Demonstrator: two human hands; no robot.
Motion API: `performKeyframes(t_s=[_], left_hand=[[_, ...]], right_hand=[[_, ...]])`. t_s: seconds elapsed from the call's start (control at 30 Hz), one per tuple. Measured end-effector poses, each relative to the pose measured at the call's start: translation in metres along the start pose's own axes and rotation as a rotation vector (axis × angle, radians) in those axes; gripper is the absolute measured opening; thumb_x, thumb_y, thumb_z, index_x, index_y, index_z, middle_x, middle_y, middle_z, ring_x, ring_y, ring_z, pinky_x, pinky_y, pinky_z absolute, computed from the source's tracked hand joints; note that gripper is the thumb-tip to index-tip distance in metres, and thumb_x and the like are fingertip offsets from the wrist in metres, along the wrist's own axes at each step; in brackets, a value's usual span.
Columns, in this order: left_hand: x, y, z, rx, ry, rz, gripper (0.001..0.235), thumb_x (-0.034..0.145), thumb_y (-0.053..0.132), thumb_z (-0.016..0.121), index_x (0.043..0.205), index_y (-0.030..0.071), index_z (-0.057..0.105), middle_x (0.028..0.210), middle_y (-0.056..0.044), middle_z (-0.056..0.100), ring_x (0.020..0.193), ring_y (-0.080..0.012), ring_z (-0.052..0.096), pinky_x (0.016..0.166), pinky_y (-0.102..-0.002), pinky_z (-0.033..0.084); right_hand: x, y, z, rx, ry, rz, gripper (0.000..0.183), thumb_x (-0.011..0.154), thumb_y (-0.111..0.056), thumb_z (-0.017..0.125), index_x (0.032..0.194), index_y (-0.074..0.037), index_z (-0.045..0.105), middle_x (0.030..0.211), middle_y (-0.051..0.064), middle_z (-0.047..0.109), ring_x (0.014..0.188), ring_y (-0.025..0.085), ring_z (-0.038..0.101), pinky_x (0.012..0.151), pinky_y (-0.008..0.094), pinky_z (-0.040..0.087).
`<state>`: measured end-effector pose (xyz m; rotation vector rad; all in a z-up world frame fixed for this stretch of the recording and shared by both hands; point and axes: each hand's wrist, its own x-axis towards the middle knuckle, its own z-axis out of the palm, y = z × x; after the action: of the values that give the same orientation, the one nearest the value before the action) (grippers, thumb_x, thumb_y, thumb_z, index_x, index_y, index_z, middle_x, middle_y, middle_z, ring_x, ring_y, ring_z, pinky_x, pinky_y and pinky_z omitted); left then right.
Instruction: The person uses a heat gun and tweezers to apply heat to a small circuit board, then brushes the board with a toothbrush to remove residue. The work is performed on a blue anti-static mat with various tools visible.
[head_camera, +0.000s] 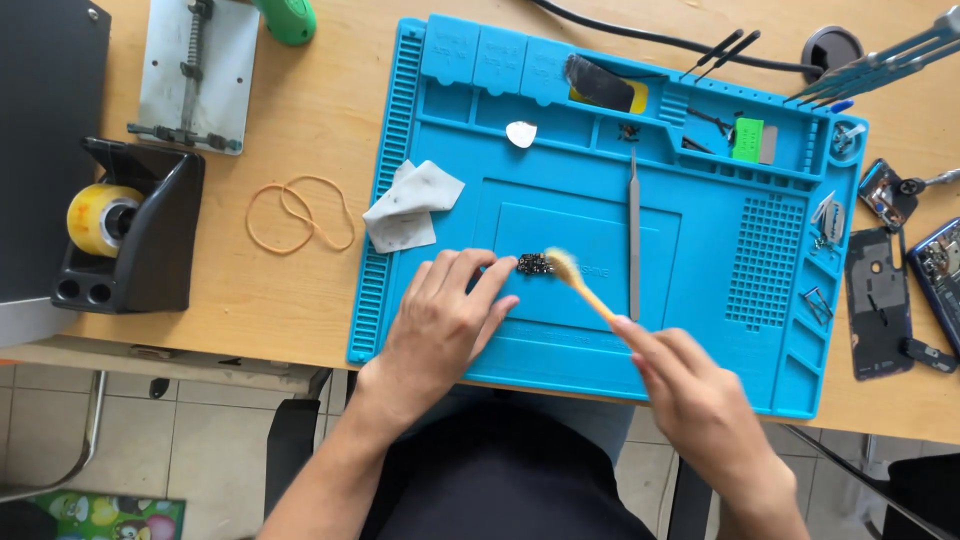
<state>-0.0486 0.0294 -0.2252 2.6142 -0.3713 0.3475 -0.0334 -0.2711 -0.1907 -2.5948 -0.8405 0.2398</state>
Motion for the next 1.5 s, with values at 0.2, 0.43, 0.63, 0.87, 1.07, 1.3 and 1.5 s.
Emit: performKeyframes(t_s=[0.2, 0.43, 0.63, 0.87, 1.07, 1.3, 1.5], left_hand=[[0.018, -0.003, 0.013, 0.069, 0.011, 0.005, 0.032, 0.1, 0.031, 0.073, 0.125, 0.013, 0.067, 0.107, -0.008, 0.061, 0.085, -0.0248, 0.056, 0.065, -0.038, 0.046], [0.017, -0.006, 0.012, 0.027, 0.014, 0.006, 0.03, 0.097, 0.03, 0.077, 0.118, 0.013, 0.065, 0.105, -0.008, 0.06, 0.083, -0.024, 0.055, 0.066, -0.037, 0.046], [0.018, -0.007, 0.011, 0.003, 0.018, -0.002, 0.03, 0.096, 0.03, 0.078, 0.117, 0.013, 0.065, 0.104, -0.007, 0.059, 0.083, -0.0233, 0.056, 0.066, -0.037, 0.047], [0.017, -0.009, 0.013, 0.001, 0.005, -0.004, 0.03, 0.096, 0.031, 0.079, 0.115, 0.013, 0.065, 0.103, -0.006, 0.058, 0.083, -0.0222, 0.056, 0.064, -0.036, 0.048], [0.016, -0.011, 0.011, 0.003, 0.02, -0.007, 0.029, 0.095, 0.033, 0.079, 0.111, 0.015, 0.064, 0.101, -0.005, 0.057, 0.082, -0.0225, 0.055, 0.065, -0.037, 0.047], [0.018, -0.011, 0.014, -0.007, 0.03, 0.004, 0.029, 0.096, 0.032, 0.079, 0.113, 0.014, 0.065, 0.102, -0.005, 0.059, 0.083, -0.0222, 0.057, 0.064, -0.037, 0.048], [0.016, -0.013, 0.012, -0.008, 0.042, 0.015, 0.021, 0.097, 0.03, 0.077, 0.109, 0.015, 0.066, 0.101, -0.004, 0.057, 0.082, -0.0235, 0.054, 0.063, -0.038, 0.045]], right_hand=[[0.012, -0.01, -0.022, -0.082, -0.06, 0.079, 0.055, 0.102, -0.011, 0.06, 0.157, -0.017, 0.05, 0.096, 0.003, 0.063, 0.061, 0.022, 0.053, 0.051, 0.049, 0.045], [0.021, -0.01, -0.009, 0.012, -0.091, 0.07, 0.053, 0.103, -0.011, 0.054, 0.156, -0.014, 0.048, 0.124, 0.009, 0.072, 0.086, 0.027, 0.072, 0.067, 0.051, 0.056], [0.018, -0.015, 0.007, 0.157, -0.193, 0.001, 0.059, 0.102, -0.008, 0.056, 0.158, -0.016, 0.042, 0.119, 0.01, 0.071, 0.089, 0.027, 0.072, 0.069, 0.042, 0.055], [0.02, -0.022, -0.011, 0.025, -0.039, -0.058, 0.055, 0.101, -0.004, 0.058, 0.155, -0.003, 0.045, 0.134, 0.017, 0.07, 0.105, 0.028, 0.073, 0.094, 0.046, 0.06], [0.018, -0.016, -0.014, -0.034, -0.056, -0.008, 0.054, 0.102, -0.004, 0.058, 0.155, -0.005, 0.048, 0.139, 0.018, 0.068, 0.113, 0.031, 0.071, 0.096, 0.049, 0.058], [0.009, -0.01, -0.005, 0.02, -0.126, 0.035, 0.061, 0.098, -0.003, 0.061, 0.156, -0.007, 0.046, 0.136, 0.014, 0.07, 0.106, 0.027, 0.074, 0.09, 0.045, 0.061], [0.0, -0.029, -0.014, 0.021, -0.131, 0.102, 0.057, 0.101, -0.008, 0.055, 0.157, -0.01, 0.045, 0.142, 0.015, 0.068, 0.103, 0.026, 0.075, 0.087, 0.045, 0.058]])
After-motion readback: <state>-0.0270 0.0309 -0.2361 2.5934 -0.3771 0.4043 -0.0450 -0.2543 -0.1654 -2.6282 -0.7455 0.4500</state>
